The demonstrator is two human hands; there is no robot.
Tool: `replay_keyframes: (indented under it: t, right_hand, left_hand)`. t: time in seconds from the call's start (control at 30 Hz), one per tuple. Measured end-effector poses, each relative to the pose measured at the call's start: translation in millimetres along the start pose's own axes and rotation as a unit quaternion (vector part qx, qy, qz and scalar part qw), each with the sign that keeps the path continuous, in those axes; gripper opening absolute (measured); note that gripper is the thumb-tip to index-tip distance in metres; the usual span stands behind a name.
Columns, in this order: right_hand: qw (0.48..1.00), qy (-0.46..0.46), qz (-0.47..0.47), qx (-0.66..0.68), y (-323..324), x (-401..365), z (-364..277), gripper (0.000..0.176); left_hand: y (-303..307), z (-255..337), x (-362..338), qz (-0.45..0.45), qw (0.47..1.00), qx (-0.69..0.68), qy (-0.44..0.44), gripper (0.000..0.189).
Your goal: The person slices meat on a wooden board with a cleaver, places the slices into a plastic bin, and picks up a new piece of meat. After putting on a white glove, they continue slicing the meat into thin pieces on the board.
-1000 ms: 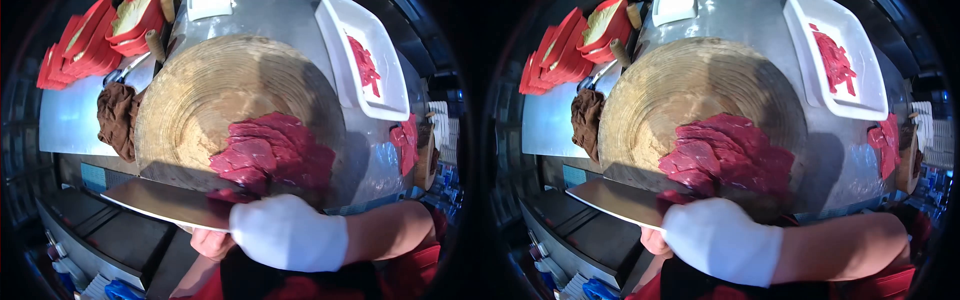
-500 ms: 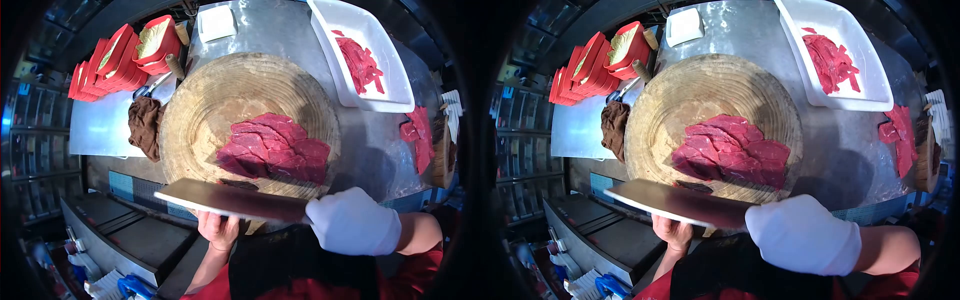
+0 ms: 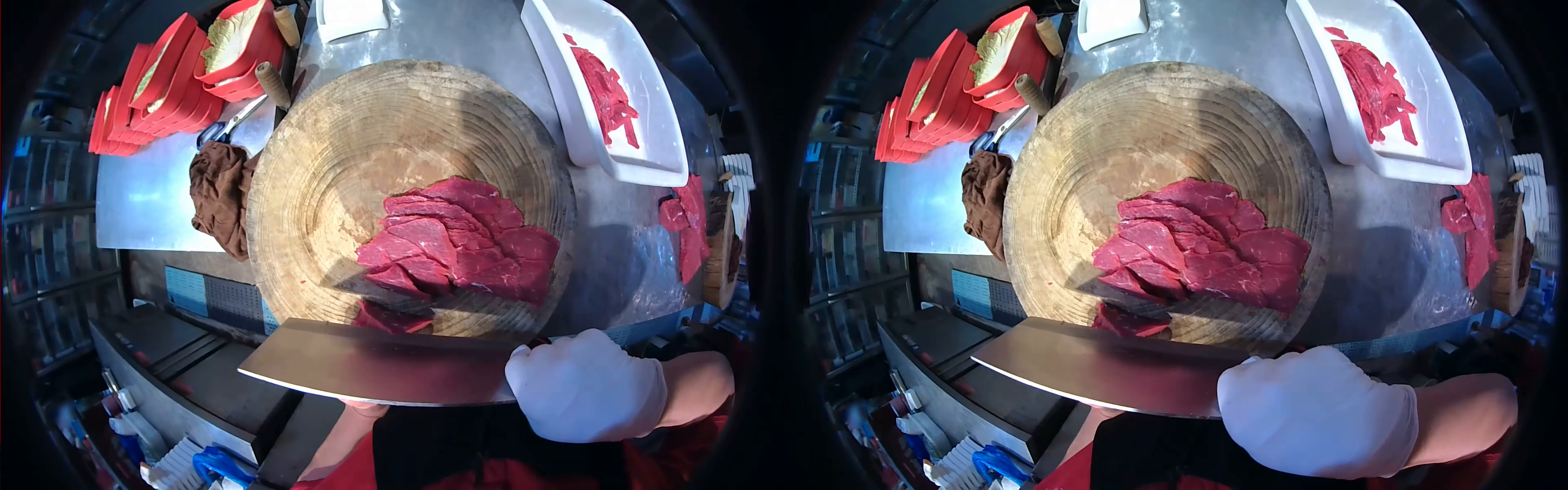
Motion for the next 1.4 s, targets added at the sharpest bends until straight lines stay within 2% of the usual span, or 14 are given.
replay_keyframes:
  t: [0.17,0.37,0.43,0.53,0.6,0.67,0.87,0.93,1.03,1.13,1.17,1.23,1.33,1.4]
  right_hand:
    - [0.999,-0.014,-0.044,0.013,-0.8,18.3,1.1,0.024]
    - [0.995,-0.029,-0.049,0.084,12.0,44.7,4.5,0.014]
    - [0.994,0.041,0.037,0.098,21.2,61.0,-1.5,0.011]
    - [0.989,-0.018,-0.050,0.141,0.8,90.5,0.2,0.009]
    - [0.989,-0.037,-0.063,0.129,0.5,94.5,6.4,0.009]
    - [0.988,0.022,0.066,0.137,9.9,89.3,4.7,0.010]
    - [0.990,-0.045,0.023,0.134,-19.6,28.3,29.4,0.015]
    - [0.974,-0.113,0.001,0.198,-32.3,12.6,49.3,0.022]
    - [0.956,-0.159,0.061,0.239,-32.9,9.8,73.8,0.029]
    - [0.838,-0.237,-0.029,0.491,-40.4,7.9,87.5,0.025]
    - [0.840,-0.239,-0.019,0.486,-42.5,5.2,91.2,0.025]
    - [0.745,-0.142,0.100,0.644,-38.6,5.0,97.5,0.021]
    - [0.645,-0.173,0.193,0.719,-59.6,-8.2,125.2,0.015]
    - [0.629,-0.193,0.211,0.723,-71.5,-30.3,131.7,0.016]
  left_hand:
    - [-10.6,-6.2,16.5,-0.004,1.000,-0.022,-0.009,0.033]
    - [-5.9,-8.7,18.0,0.001,0.997,-0.071,-0.022,0.033]
    - [-7.6,-10.9,23.6,0.007,0.996,-0.081,-0.029,0.033]
    - [-8.0,-4.4,20.8,0.014,0.995,-0.093,-0.045,0.032]
    - [-15.1,3.7,32.3,-0.028,0.998,-0.042,-0.030,0.025]
    - [-15.8,10.3,36.0,-0.027,0.999,-0.004,-0.026,0.026]
    - [-9.6,23.6,29.0,-0.034,0.996,0.045,-0.071,0.030]
    - [-8.0,26.1,20.3,-0.037,0.994,0.043,-0.088,0.031]
    - [-6.8,32.6,18.3,-0.048,0.994,0.051,-0.082,0.031]
    - [-7.8,35.4,23.2,-0.065,0.994,0.055,-0.063,0.033]
    - [-9.7,32.7,27.8,-0.070,0.994,0.081,-0.029,0.034]
    - [-12.1,26.1,35.1,-0.085,0.990,0.116,-0.005,0.036]
    - [-14.8,26.6,56.3,-0.088,0.990,0.098,0.053,0.030]
    - [-13.2,18.9,63.8,-0.096,0.987,0.050,0.121,0.027]
Point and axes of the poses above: each hand's wrist, its own x-axis towards the middle knuckle, its own y-axis out of the back of the hand, z = x × y, the point moved 7 cm from there along x, towards the middle knuckle, and after that the axes turned 14 degrees about -x, right-handed, at the moved point
